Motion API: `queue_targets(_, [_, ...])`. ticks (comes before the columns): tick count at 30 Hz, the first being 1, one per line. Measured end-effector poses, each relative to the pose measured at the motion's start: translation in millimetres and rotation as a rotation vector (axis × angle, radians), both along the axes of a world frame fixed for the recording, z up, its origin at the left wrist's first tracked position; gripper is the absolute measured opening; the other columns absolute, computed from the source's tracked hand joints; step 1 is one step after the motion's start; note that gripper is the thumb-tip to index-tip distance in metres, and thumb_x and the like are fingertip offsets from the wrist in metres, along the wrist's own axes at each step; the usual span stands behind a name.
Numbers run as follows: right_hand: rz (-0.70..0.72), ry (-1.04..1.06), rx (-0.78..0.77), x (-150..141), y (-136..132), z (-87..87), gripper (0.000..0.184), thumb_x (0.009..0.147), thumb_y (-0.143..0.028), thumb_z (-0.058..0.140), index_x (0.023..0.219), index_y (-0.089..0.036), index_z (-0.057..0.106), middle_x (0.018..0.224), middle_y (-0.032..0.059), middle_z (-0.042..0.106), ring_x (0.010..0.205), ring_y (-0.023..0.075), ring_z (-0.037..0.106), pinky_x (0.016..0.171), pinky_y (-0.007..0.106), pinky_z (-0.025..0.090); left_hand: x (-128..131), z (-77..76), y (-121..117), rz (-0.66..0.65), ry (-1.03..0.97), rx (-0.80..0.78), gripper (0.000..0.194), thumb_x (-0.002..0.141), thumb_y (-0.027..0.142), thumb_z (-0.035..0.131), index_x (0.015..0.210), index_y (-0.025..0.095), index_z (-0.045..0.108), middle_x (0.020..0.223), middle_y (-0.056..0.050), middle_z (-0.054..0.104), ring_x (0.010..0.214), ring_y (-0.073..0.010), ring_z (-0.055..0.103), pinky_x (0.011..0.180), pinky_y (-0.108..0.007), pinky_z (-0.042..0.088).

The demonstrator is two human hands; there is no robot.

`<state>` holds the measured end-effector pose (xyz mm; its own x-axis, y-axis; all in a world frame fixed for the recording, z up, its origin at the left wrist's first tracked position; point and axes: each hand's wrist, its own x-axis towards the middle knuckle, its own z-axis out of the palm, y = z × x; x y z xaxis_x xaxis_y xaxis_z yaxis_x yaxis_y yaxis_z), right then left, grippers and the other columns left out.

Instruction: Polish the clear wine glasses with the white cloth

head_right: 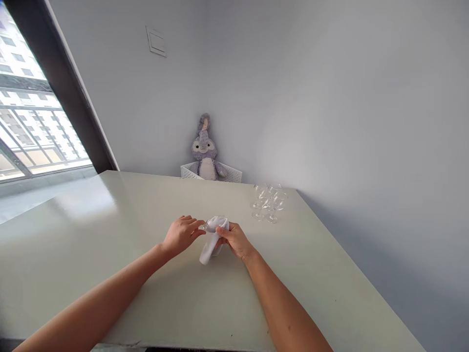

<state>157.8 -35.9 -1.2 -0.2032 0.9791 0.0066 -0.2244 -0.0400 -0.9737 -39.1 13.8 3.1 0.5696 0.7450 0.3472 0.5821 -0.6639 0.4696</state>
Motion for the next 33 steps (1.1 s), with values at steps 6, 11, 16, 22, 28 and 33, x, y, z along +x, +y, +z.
queue_targets(6, [0.144,-0.136,0.047,14,-5,13.7,0.029,0.067,-0.038,0.067,0.079,-0.012,0.067,0.065,0.0026,0.058,0.06,0.0147,0.054,0.052,0.027,0.044,-1,5.7,1,-0.339,-0.056,-0.728,0.052,0.085,0.053,0.026,0.08,0.014,0.06,0.056,-0.002,0.055,0.05,-0.0114,0.048,0.054,-0.024,0.038])
queue_targets(11, [-0.085,-0.022,-0.021,4,2,1.0,0.033,0.068,-0.043,0.065,0.08,-0.013,0.066,0.06,0.0006,0.056,0.053,0.0132,0.053,0.051,0.028,0.045,7,2.1,-9,-0.042,0.101,-0.078,0.039,0.08,0.052,0.043,0.096,0.019,0.057,0.076,-0.006,0.062,0.072,-0.0185,0.055,0.071,-0.032,0.039])
queue_targets(16, [0.103,-0.197,0.012,2,-7,11.1,0.033,0.067,-0.034,0.067,0.095,-0.016,0.064,0.069,0.0016,0.06,0.062,0.0154,0.055,0.06,0.031,0.047,-1,7.1,-3,-0.032,0.123,-0.167,0.029,0.082,0.044,0.042,0.082,0.02,0.059,0.059,0.0,0.053,0.058,-0.0137,0.048,0.061,-0.027,0.036])
queue_targets(22, [0.199,-0.495,0.219,10,-10,17.0,0.015,0.068,-0.021,0.059,0.08,-0.017,0.067,0.074,-0.0002,0.062,0.073,0.0168,0.055,0.066,0.028,0.043,-14,12.5,10,-0.426,-0.129,-1.029,0.041,0.075,0.054,0.047,0.075,0.014,0.06,0.048,0.004,0.041,0.046,-0.0085,0.037,0.05,-0.023,0.031])
queue_targets(28, [-0.311,-0.705,0.436,21,9,-2.4,0.032,0.071,-0.013,0.043,0.092,-0.021,0.066,0.089,0.0009,0.066,0.083,0.0201,0.059,0.076,0.033,0.044,-19,10.2,19,-0.202,-0.219,-0.993,0.043,0.072,0.055,0.051,0.08,0.014,0.062,0.048,0.004,0.043,0.045,-0.0083,0.038,0.052,-0.024,0.033])
queue_targets(33, [-0.31,-0.989,0.82,-5,-6,9.2,0.043,0.081,-0.024,0.046,0.124,-0.025,0.048,0.127,0.0051,0.05,0.116,0.0243,0.044,0.099,0.042,0.028,-14,2.4,21,0.088,-0.035,-0.588,0.041,0.075,0.052,0.043,0.06,0.016,0.056,0.045,0.002,0.046,0.043,-0.0102,0.04,0.049,-0.023,0.031])
